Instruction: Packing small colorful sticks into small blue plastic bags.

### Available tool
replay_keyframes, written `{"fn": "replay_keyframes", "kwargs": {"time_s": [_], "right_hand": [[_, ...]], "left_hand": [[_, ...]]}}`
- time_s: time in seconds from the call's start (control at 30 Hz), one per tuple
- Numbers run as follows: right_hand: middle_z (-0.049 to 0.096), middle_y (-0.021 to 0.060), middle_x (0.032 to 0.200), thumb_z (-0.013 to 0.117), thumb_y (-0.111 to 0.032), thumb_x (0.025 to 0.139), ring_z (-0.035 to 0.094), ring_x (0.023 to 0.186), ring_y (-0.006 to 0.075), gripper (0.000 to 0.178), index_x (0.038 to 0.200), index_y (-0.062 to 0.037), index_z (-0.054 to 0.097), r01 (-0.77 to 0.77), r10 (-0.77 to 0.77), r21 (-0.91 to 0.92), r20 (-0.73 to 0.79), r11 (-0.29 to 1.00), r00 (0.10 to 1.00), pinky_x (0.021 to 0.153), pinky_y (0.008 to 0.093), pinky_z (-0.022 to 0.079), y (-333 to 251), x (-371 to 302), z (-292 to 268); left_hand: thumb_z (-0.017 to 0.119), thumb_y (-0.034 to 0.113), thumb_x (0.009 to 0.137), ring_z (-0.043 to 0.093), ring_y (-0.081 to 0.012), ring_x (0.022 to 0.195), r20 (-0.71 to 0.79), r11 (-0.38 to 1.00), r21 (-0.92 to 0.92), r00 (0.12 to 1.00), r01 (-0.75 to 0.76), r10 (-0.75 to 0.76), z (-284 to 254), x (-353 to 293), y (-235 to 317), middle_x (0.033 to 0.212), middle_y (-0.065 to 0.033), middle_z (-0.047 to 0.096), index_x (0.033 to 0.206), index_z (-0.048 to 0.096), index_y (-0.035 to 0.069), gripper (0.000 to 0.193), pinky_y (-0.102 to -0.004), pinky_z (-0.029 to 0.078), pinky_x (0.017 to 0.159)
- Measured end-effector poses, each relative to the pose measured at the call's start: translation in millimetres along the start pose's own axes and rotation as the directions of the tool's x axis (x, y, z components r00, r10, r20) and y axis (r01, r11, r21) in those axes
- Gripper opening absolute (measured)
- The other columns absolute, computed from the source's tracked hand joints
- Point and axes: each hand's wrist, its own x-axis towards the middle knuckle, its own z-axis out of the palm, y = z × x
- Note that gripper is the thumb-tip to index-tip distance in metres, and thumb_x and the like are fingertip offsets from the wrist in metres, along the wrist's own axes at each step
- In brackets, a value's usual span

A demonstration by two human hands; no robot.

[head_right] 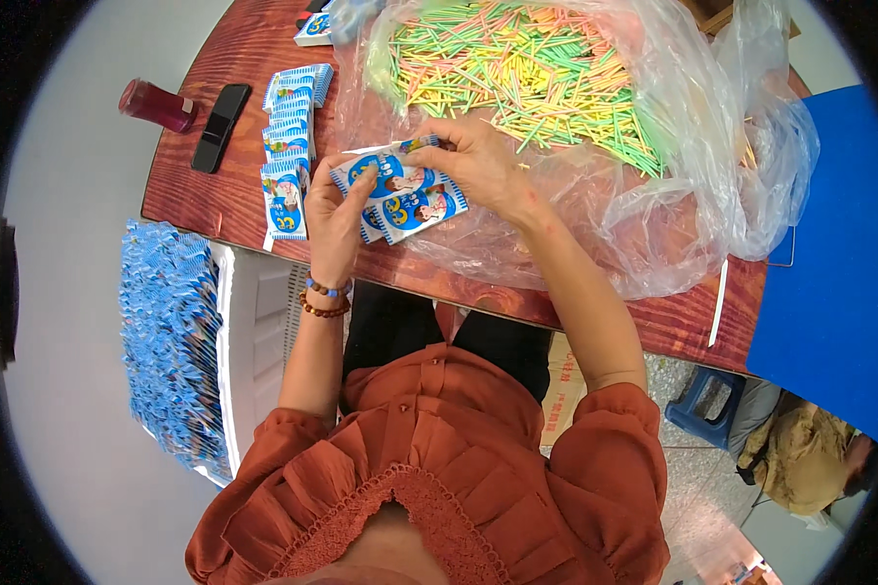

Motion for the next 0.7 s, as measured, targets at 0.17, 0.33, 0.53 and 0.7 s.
{"fn": "replay_keyframes", "kwargs": {"time_s": [0.17,0.33,0.53,0.7], "right_hand": [[0.063,-0.0024,0.076,0.068,-0.007,0.085,0.056,0.07,0.0028,0.007,0.087,-0.0004,0.066,0.063,-0.049,0.192,-0.081,0.979,0.996,0.059,0.0187,0.043,-3,-9,16],[0.065,-0.0013,0.076,0.07,-0.007,0.084,0.055,0.067,0.0023,0.007,0.088,-0.0005,0.069,0.075,-0.044,0.148,-0.202,0.986,0.978,0.057,0.0181,0.042,0,-16,27],[0.066,-0.0017,0.078,0.069,-0.007,0.084,0.055,0.066,0.0019,0.009,0.089,0.0001,0.07,0.015,0.005,0.107,-0.185,0.994,0.983,0.056,0.0178,0.043,-8,-19,25],[0.063,-0.0029,0.076,0.069,-0.008,0.085,0.053,0.067,0.0015,0.009,0.089,0.0003,0.069,0.052,-0.04,0.076,-0.141,0.996,0.989,0.057,0.0184,0.042,-5,-13,21]], "left_hand": [[0.064,0.007,0.09,0.058,-0.0037,0.076,-0.1,0.968,-0.248,0.993,0.028,-0.054,8,-8,2,0.09,-0.0017,0.067,0.098,0.066,0.001,0.011,-0.0199,0.048,0.067],[0.065,0.008,0.09,0.059,-0.0043,0.077,-0.231,0.955,-0.294,0.972,-0.038,-0.033,15,-17,-2,0.088,-0.0015,0.067,0.097,0.067,0.0,0.011,-0.0193,0.047,0.067],[0.065,0.01,0.091,0.059,-0.0056,0.078,-0.202,0.908,-0.418,0.971,0.033,-0.128,13,-18,-1,0.09,-0.0019,0.067,0.096,0.066,0.002,0.01,-0.0202,0.048,0.069],[0.062,0.008,0.092,0.059,-0.0054,0.08,-0.211,0.864,-0.5,0.96,0.056,-0.184,22,-18,9,0.091,-0.0006,0.066,0.098,0.064,0.004,0.008,-0.0217,0.048,0.07]]}}
